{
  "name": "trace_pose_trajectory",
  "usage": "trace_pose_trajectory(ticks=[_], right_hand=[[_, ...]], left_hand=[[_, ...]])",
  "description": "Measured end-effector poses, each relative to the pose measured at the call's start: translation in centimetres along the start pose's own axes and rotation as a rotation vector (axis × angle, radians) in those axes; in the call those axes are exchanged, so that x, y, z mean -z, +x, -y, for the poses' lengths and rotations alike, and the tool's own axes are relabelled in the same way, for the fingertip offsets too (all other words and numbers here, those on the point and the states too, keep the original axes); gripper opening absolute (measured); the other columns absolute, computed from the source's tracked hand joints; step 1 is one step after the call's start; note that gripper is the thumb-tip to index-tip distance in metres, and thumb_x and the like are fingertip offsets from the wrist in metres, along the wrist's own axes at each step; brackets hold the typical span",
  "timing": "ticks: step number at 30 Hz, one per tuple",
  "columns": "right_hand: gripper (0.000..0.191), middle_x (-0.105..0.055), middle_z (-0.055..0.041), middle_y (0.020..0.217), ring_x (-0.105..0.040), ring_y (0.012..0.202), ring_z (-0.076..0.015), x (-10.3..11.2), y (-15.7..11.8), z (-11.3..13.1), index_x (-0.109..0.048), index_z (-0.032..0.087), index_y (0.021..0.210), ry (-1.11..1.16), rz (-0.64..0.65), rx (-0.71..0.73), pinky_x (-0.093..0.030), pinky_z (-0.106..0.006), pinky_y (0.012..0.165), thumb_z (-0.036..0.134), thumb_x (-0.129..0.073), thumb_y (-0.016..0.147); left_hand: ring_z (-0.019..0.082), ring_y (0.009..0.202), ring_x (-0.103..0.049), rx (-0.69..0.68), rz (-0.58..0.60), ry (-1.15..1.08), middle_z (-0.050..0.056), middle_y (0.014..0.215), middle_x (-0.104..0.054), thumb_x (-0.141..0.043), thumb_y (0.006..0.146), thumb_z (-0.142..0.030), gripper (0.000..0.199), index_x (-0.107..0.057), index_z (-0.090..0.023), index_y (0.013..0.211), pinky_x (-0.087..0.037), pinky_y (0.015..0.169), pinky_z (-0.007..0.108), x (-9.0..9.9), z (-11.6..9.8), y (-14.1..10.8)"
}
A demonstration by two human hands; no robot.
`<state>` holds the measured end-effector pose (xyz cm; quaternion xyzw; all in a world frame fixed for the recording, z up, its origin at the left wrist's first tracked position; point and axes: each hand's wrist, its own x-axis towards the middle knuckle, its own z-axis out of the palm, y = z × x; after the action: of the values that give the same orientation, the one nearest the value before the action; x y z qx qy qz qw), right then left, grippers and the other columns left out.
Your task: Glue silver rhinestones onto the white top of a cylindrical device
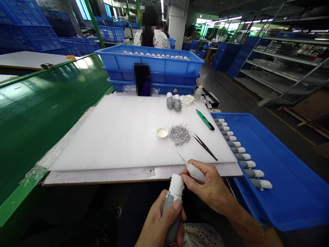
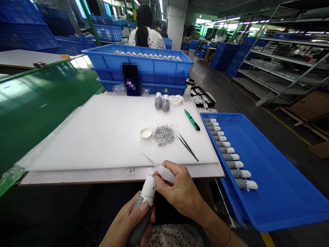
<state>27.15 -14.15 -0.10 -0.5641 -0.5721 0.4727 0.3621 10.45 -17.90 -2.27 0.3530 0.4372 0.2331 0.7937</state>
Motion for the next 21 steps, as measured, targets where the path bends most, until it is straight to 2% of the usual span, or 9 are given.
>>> trace_pose_trajectory(ticks=[4,6,10,14,18,21], right_hand=[[0.019,-0.052,0.0040,0.066,-0.043,0.056,-0.0089,0.3,-0.2,-0.1,-0.060,0.018,0.084,0.072,-0.003,-0.011,-0.038,-0.020,0.050,0.036,-0.061,0.089],[0.020,-0.053,0.0036,0.066,-0.044,0.057,-0.0097,0.5,-0.3,0.0,-0.061,0.018,0.084,0.039,-0.020,0.009,-0.038,-0.021,0.052,0.036,-0.061,0.090],[0.019,-0.055,0.0025,0.067,-0.047,0.060,-0.0111,0.3,-0.4,0.4,-0.062,0.018,0.079,-0.056,-0.032,0.051,-0.039,-0.022,0.055,0.033,-0.060,0.090],[0.017,-0.054,0.0033,0.068,-0.046,0.060,-0.0104,-0.1,-0.4,0.4,-0.060,0.018,0.081,-0.029,-0.010,0.040,-0.039,-0.021,0.055,0.033,-0.060,0.089],[0.016,-0.051,0.0038,0.066,-0.044,0.057,-0.0099,-0.5,-0.3,0.3,-0.059,0.018,0.080,-0.018,0.002,0.036,-0.038,-0.021,0.051,0.031,-0.058,0.089],[0.016,-0.052,0.0038,0.064,-0.045,0.055,-0.0104,0.0,-0.1,-0.2,-0.060,0.018,0.082,-0.092,-0.018,0.061,-0.038,-0.021,0.049,0.032,-0.056,0.089]], left_hand=[[0.004,0.031,-0.025,-0.003,0.036,-0.044,-0.006,0.045,-0.048,-0.045,0.090,-0.059,0.041,-0.053,-0.019,0.085,-0.016,0.032,0.017,0.2,0.0,0.0],[0.004,0.031,-0.026,-0.004,0.021,-0.047,-0.006,0.045,-0.049,-0.046,0.088,-0.061,0.042,-0.053,-0.020,0.083,-0.016,0.031,0.017,0.2,0.0,0.1],[0.006,0.034,-0.032,-0.020,-0.121,0.005,-0.007,0.045,-0.049,-0.054,0.083,-0.065,0.043,-0.050,-0.022,0.083,-0.020,0.033,0.017,-0.2,0.2,0.1],[0.006,0.037,-0.033,-0.078,-0.240,0.097,-0.009,0.046,-0.049,-0.057,0.084,-0.061,0.040,-0.047,-0.023,0.088,-0.024,0.036,0.017,-0.7,0.4,0.1],[0.007,0.040,-0.033,-0.103,-0.307,0.137,-0.009,0.048,-0.049,-0.058,0.084,-0.059,0.038,-0.047,-0.023,0.090,-0.028,0.038,0.018,-0.9,0.5,0.1],[0.007,0.039,-0.034,-0.083,-0.279,0.111,-0.009,0.048,-0.049,-0.058,0.084,-0.061,0.040,-0.047,-0.023,0.089,-0.028,0.038,0.018,-0.8,0.4,0.1]])
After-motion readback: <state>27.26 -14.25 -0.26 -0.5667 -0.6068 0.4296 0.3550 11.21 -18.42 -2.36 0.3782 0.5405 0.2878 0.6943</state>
